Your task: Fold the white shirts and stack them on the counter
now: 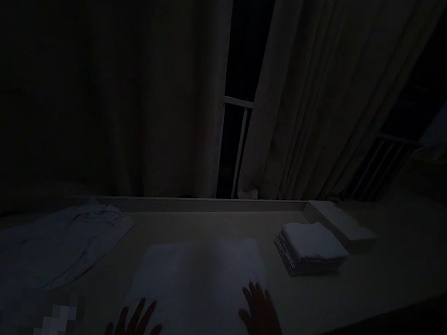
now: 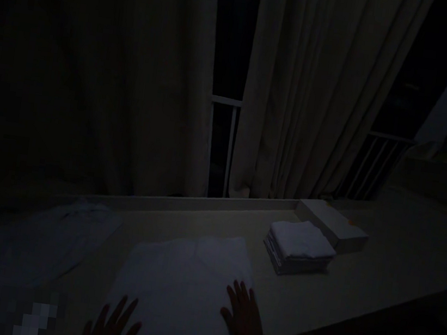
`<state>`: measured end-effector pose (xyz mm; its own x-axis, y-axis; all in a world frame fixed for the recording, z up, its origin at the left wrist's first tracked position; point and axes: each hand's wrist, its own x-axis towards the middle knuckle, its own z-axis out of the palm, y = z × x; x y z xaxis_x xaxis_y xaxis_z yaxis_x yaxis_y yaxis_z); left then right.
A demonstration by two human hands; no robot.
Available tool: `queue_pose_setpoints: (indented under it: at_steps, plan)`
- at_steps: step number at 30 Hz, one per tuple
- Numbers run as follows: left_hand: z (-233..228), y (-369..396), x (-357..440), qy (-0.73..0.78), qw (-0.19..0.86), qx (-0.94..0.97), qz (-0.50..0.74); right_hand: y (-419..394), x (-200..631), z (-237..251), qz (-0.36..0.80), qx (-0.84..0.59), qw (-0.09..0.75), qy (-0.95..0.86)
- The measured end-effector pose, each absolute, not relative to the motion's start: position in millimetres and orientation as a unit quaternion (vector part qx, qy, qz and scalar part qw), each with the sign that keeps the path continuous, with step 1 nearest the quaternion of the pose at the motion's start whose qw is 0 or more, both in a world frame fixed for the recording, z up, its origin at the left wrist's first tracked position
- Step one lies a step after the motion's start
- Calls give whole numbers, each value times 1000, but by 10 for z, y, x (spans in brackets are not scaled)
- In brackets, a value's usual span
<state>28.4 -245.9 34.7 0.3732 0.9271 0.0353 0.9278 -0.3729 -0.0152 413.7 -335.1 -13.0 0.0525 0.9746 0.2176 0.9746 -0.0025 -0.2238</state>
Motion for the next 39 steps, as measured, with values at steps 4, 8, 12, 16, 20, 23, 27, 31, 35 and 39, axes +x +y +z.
queue_pose_setpoints:
  at_steps: [4, 8, 12, 16, 20, 23, 27, 31, 35, 39]
  plan:
    - [166, -2472, 276, -588, 32, -805, -74, -3350, 4161, -213, -11, -719, 137, -681]
    - [30, -2471, 285, -585, 61, -799, -125, -3341, 4193, -304, -30, -729, 121, -673]
    - [-34, -2490, 285, -583, 79, -794, -153, -3357, 4203, -329, -32, -719, 106, -686]
    - [-51, -2500, 276, -571, 91, -796, -178, -3248, 3792, -202, -29, -662, 115, -740]
    - [-100, -2500, 218, -574, 96, -790, -194, -2968, 2818, 2, 40, -538, 118, -834]
    - [-204, -2566, 106, -587, 90, -783, -186, -2730, 2072, 114, 81, -482, 136, -862]
    - [-377, -2723, -31, -588, 68, -788, -169, -2462, 1465, 119, 112, -439, 123, -883]
    - [-475, -2807, -49, -598, 61, -775, -196, -2173, 1281, 37, 97, -418, 84, -899]
    - [-501, -2840, -38, -600, 73, -763, -230, -1768, 1270, 17, 56, -421, 76, -902]
    - [-487, -2881, -37, -610, 71, -753, -236, -1337, 1239, 18, 38, -426, 70, -901]
